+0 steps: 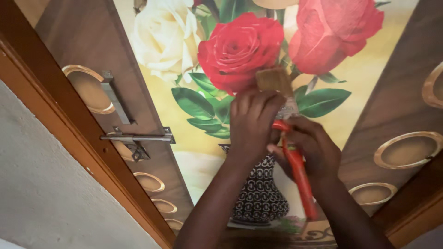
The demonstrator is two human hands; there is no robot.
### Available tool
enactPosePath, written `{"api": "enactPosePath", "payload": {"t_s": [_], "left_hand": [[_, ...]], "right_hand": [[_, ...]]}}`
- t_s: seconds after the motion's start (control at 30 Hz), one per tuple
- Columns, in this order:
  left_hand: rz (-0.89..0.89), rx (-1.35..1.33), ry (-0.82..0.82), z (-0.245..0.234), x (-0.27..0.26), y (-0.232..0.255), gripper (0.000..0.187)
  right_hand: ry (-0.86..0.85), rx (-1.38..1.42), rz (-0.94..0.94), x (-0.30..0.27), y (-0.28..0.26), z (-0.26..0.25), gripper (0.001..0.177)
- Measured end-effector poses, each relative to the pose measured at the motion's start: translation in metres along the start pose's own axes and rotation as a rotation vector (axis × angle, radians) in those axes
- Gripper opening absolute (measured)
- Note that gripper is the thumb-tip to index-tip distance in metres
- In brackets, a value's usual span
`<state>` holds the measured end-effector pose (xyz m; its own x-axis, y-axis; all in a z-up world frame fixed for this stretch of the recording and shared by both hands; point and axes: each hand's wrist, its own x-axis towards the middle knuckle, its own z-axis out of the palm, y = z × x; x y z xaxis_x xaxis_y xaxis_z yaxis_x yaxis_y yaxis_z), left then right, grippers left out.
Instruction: The person uses a red-handled brush to smooth a floral wallpaper onto a wooden door, working from the top section down to the lower area. The left hand holds the wallpaper in place while the right hand brushes over the surface to remove air bubbles and ensure adhesion.
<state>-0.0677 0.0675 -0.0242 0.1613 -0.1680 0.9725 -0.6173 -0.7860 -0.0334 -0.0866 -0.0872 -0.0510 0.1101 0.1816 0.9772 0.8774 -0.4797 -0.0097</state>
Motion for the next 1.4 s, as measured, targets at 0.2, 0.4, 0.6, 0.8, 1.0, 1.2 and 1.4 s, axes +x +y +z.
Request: {"api": "enactPosePath", "payload": {"t_s": [0.2, 0.4, 0.6, 0.8, 1.0, 1.2, 1.4], "left_hand": [[0.003, -0.077, -0.004, -0.017, -0.014, -0.034, 0.044], [-0.024, -0.046, 0.064, -0.014, -0.019, -0.068, 0.042], [-0.191, 0.175, 0.041, -0.016, -0.008, -0.117, 0.064], [-0.096, 0.201, -0.050, -0.019, -0.024, -0.143, 0.061], [-0.055, 0.178, -0.075, -0.024, -0.028, -0.153, 0.059], [-0.061, 0.169, -0.140, -0.032, -0.029, -0.157, 0.057], [-0.040, 0.160, -0.130, -0.028, -0.031, -0.163, 0.059]], "right_hand": [[-0.040, -0.029, 0.031, 0.013, -0.008, 0.018, 0.038], [-0.102, 0.332, 0.414, 0.012, -0.005, 0.030, 0.025], [0.113, -0.175, -0.013, 0.050, 0.013, 0.013, 0.035], [0.290, 0.037, 0.114, 0.073, 0.005, 0.029, 0.032], [0.285, -0.042, 0.436, 0.047, -0.005, 0.048, 0.027], [0.180, -0.244, 0.024, 0.048, -0.015, 0.041, 0.030], [0.069, -0.124, 0.296, 0.062, -0.008, 0.053, 0.028]]}}
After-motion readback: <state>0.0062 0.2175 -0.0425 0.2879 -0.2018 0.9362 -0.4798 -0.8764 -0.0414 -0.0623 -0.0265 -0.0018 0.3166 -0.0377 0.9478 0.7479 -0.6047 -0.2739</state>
